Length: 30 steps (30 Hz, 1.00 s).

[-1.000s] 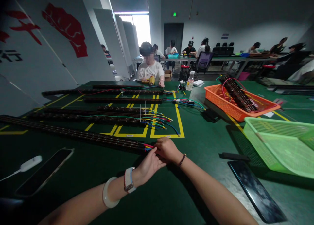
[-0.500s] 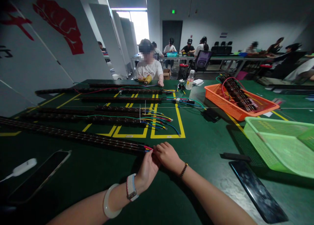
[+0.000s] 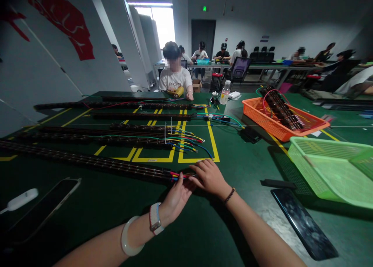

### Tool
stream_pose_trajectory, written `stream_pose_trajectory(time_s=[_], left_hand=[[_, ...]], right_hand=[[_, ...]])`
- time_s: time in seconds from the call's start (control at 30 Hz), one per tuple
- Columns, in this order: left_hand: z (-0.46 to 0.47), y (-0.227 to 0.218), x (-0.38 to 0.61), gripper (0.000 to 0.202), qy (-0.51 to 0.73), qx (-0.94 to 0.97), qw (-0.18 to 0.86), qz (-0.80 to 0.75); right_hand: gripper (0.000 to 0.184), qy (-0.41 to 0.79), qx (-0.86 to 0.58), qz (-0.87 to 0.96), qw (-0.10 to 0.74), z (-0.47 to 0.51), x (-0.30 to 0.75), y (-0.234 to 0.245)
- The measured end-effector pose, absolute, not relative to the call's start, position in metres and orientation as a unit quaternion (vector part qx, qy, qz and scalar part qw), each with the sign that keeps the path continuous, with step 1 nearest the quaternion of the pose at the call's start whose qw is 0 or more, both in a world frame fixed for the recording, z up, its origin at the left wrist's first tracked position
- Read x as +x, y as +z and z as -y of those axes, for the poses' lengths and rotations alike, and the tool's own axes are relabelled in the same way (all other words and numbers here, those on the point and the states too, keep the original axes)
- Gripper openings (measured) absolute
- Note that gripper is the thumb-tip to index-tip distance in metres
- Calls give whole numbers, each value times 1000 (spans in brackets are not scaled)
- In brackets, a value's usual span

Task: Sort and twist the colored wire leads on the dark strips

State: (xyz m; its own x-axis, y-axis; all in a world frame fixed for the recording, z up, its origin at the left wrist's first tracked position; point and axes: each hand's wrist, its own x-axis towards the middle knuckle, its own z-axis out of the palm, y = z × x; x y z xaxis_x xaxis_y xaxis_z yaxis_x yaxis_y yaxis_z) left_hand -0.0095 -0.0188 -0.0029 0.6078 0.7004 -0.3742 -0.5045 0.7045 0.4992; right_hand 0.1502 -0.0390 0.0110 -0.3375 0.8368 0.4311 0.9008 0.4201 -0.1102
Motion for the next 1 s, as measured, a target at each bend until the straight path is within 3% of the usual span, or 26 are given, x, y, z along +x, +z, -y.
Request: stream_pose_trajectory(time_s=[0.1,0.33,0.8,1.0], left_hand=[[18,-6,-9,31,339,186,883,-267],[17,-9,-8,28,324,188,879,-296],[19,-8,-10,29,323,216,869,-306],[21,-7,-10,30,329,237,856,-321]], right_hand=[[46,-58,-521,828,200,38,156,10],[29,-41,-513,837,186,32,145,-2],[39,363,-567,682,287,19,149,1],[39,354,-571,676,303,13,152,-4]])
